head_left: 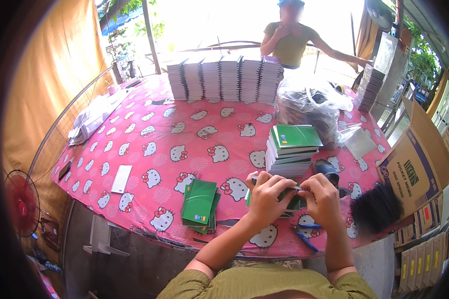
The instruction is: The person assembles notebooks by threading a spiral spring through the punched holes of stacks of covers and pages, then trims the excess spring with pliers and bends the ends by hand.
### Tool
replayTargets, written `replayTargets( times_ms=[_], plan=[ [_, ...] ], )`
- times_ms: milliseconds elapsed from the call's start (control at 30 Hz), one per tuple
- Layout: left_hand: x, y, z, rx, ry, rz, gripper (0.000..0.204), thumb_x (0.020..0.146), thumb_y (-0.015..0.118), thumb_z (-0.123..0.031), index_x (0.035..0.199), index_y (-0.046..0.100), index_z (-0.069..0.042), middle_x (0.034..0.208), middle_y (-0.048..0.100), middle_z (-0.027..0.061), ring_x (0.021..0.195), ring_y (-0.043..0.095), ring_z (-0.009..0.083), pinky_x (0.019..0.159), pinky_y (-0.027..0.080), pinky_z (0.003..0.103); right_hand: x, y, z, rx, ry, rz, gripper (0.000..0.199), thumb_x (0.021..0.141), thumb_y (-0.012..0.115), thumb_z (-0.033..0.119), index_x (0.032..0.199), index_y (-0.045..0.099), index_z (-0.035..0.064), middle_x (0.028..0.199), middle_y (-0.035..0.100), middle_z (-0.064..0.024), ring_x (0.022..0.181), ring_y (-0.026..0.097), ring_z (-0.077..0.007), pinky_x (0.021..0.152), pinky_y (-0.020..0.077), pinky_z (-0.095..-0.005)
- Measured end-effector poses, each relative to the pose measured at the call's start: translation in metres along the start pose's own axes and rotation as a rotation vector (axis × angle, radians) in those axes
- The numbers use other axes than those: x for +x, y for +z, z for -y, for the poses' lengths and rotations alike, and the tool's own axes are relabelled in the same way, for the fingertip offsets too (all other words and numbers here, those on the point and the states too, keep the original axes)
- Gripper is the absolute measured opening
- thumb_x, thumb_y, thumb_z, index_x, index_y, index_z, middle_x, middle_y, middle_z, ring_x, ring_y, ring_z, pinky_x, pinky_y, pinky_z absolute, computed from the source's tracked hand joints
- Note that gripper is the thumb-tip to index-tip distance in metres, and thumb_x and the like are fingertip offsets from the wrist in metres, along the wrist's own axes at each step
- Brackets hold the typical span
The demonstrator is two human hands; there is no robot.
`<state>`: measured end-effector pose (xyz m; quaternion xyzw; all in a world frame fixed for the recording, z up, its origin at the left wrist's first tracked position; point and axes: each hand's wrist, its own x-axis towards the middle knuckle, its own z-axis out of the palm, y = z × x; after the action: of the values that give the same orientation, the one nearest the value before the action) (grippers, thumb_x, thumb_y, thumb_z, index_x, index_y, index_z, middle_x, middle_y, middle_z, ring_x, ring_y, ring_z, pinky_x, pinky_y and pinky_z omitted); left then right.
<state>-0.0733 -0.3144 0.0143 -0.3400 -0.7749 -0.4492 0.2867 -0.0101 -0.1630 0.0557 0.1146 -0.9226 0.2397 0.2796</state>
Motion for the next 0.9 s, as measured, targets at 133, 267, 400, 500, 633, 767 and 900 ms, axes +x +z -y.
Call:
replayTargets(
  times_ms=[133,267,400,500,633,767,900],
  plan=[
    [-0.001,0.0,0.0,0.0,-0.005,0.008,0.018,0.067,0.077,-0.018,0.084,0.07,-0.017,0.078,0.064,-0.0046,0.078,0.05,0.0163,0.086,0.028,0.034,0.006,-0.006,0.011,0.024,0.04,-0.017,0.022,0.073,0.071,0.013,0.088,0.059,0.0023,0.084,0.058,-0.0112,0.081,0.058,-0.0304,0.069,0.0467,-0.039],
    [0.0,0.0,0.001,0.005,0.011,0.013,0.02,0.067,0.077,-0.017,0.086,0.07,-0.017,0.078,0.064,-0.0043,0.078,0.05,0.0168,0.085,0.029,0.034,0.001,0.003,-0.003,0.017,-0.02,-0.003,0.022,0.072,0.071,0.011,0.087,0.059,0.0011,0.083,0.057,-0.0124,0.078,0.058,-0.0309,0.069,0.0458,-0.0396],
    [0.0,-0.003,0.001,-0.025,-0.024,0.043,0.023,0.068,0.076,-0.014,0.09,0.07,-0.016,0.08,0.066,-0.0035,0.077,0.05,0.0175,0.083,0.031,0.032,0.002,0.004,0.003,0.082,0.069,-0.039,0.016,0.072,0.069,0.008,0.083,0.059,0.0005,0.079,0.057,-0.0124,0.077,0.057,-0.0309,0.067,0.0454,-0.0404],
    [-0.001,-0.002,0.002,-0.049,-0.049,0.07,0.025,0.068,0.075,-0.012,0.092,0.069,-0.015,0.082,0.066,-0.0032,0.077,0.051,0.0175,0.083,0.032,0.031,-0.003,0.011,0.0,0.076,0.095,-0.09,0.011,0.074,0.066,0.005,0.082,0.061,0.0004,0.079,0.058,-0.0129,0.078,0.058,-0.0308,0.068,0.0463,-0.0394],
    [-0.002,-0.012,0.001,-0.023,-0.004,0.111,0.027,0.068,0.076,-0.013,0.094,0.069,-0.015,0.082,0.067,-0.003,0.08,0.054,0.0166,0.086,0.032,0.033,-0.002,-0.006,-0.011,0.079,-0.026,0.064,0.005,0.076,0.061,0.002,0.08,0.063,0.0004,0.078,0.061,-0.0141,0.078,0.06,-0.03,0.07,0.0481,-0.0369],
    [-0.004,-0.016,0.002,-0.07,0.025,0.152,0.028,0.067,0.077,-0.015,0.093,0.069,-0.015,0.086,0.067,-0.0011,0.084,0.057,0.0173,0.088,0.032,0.036,0.003,-0.044,-0.113,-0.219,0.52,0.03,0.023,0.085,0.059,0.022,0.081,0.065,-0.0002,0.085,0.065,-0.0178,0.081,0.063,-0.0351,0.074,0.0498,-0.041],
    [0.004,-0.008,0.0,-0.062,0.044,0.08,0.03,0.063,0.08,-0.017,0.09,0.068,-0.013,0.089,0.066,0.0029,0.088,0.058,0.0205,0.087,0.035,0.037,-0.029,0.007,-0.154,-0.539,0.711,0.347,0.052,0.075,0.066,0.047,0.089,0.063,-0.0024,0.089,0.064,-0.0231,0.088,0.063,-0.0361,0.076,0.0491,-0.0447]
  ],
)
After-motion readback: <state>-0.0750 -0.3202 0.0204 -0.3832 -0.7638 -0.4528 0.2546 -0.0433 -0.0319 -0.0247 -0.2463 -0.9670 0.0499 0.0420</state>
